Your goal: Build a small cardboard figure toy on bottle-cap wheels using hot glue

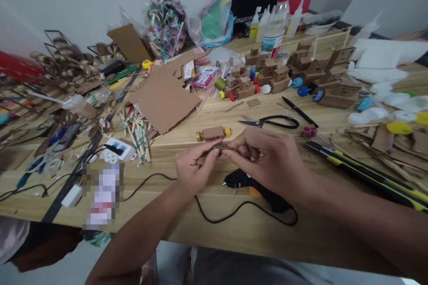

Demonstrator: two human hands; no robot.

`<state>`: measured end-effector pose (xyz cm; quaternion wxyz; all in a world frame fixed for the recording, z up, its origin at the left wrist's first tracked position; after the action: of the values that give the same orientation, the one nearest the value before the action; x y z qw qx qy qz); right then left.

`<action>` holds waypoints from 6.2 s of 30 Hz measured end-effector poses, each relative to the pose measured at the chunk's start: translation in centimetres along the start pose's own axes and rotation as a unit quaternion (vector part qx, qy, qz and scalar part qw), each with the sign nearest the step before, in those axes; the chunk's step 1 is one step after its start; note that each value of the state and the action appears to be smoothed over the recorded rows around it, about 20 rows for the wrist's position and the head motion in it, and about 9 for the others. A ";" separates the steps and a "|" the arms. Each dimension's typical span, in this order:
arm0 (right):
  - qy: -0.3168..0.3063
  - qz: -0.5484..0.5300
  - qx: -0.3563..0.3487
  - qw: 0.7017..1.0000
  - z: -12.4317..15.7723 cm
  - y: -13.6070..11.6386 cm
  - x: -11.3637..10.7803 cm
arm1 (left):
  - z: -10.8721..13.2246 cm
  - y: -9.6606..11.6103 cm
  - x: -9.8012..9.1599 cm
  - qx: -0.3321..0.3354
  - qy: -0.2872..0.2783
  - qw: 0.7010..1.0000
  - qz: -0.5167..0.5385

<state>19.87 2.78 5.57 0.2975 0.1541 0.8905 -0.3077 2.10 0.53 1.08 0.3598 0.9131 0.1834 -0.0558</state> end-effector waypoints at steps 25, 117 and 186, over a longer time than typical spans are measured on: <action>-0.050 -0.105 0.129 0.985 -0.9 1.0 -0.5 | -0.9 -1.8 0.4 -0.191 -0.066 0.961 0.190; -0.144 -0.127 0.094 0.977 -0.7 1.3 0.8 | -0.9 -1.9 -0.1 -0.286 -0.051 0.942 0.168; -0.377 0.097 0.064 0.919 -0.6 1.6 4.5 | -8.9 -11.0 -7.1 -0.406 -0.052 0.775 -0.482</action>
<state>16.88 4.78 2.43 0.6287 0.1311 0.6717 -0.3693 -8.90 11.86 2.32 0.6321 0.4699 0.5863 -0.1892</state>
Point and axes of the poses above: each hand's wrist, its own z-axis away from the middle knuckle, its own x-axis out of the palm, y = z × x, the point moved 3 cm from there along -z, towards the middle knuckle, and after that the axes turned 3 degrees about z, right-handed, at the moved point
